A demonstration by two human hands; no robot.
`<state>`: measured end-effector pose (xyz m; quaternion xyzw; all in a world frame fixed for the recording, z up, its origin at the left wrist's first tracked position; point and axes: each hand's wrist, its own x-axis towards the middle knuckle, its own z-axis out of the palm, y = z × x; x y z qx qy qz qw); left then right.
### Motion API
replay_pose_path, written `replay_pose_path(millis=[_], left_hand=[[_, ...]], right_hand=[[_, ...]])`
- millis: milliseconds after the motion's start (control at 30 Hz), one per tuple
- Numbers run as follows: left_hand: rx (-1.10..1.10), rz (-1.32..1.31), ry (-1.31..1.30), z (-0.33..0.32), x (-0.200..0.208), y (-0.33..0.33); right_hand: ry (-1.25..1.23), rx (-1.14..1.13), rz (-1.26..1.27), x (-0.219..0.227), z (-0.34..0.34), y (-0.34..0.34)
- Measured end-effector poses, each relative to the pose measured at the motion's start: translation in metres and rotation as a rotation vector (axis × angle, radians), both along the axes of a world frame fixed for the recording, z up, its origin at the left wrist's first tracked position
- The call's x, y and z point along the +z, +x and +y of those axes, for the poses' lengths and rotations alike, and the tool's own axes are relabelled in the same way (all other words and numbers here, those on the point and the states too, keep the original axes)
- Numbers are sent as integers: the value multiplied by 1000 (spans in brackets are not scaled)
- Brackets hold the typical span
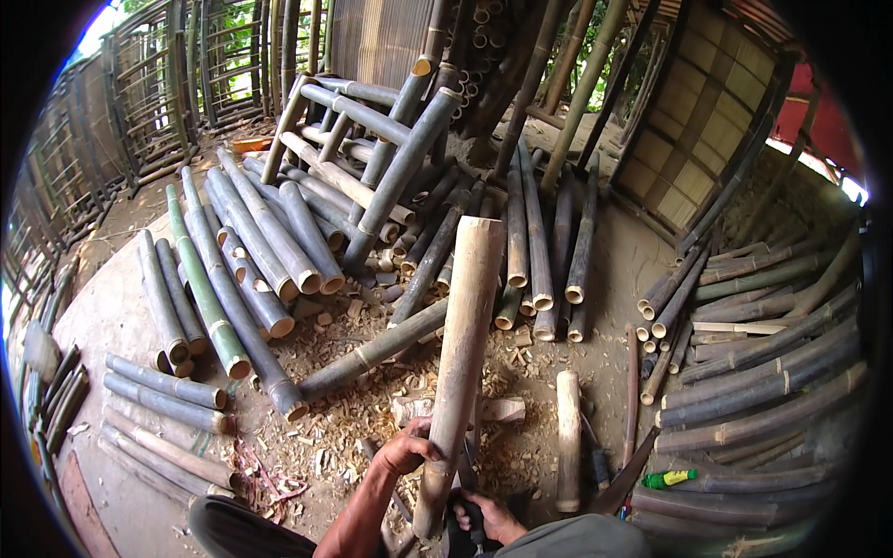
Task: The person carves a hole into a bamboo pole using a knife and then fits another bamboo pole into the opening.
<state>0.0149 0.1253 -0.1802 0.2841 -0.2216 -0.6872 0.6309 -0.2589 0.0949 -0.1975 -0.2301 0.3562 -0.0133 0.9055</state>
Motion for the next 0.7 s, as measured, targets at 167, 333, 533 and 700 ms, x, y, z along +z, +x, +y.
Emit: replay_pose_path(millis=[167, 333, 533, 700], left_hand=[[-8, -18, -57, -2, 9, 2], [-43, -2, -46, -3, 8, 5], [-45, 38, -48, -4, -23, 10], [-32, -53, -42, -4, -8, 11]], right_hand=[[33, -11, 10, -1, 0, -3], [30, -7, 28, -2, -1, -4], [90, -34, 11, -10, -1, -5], [75, -12, 29, -2, -2, -3]])
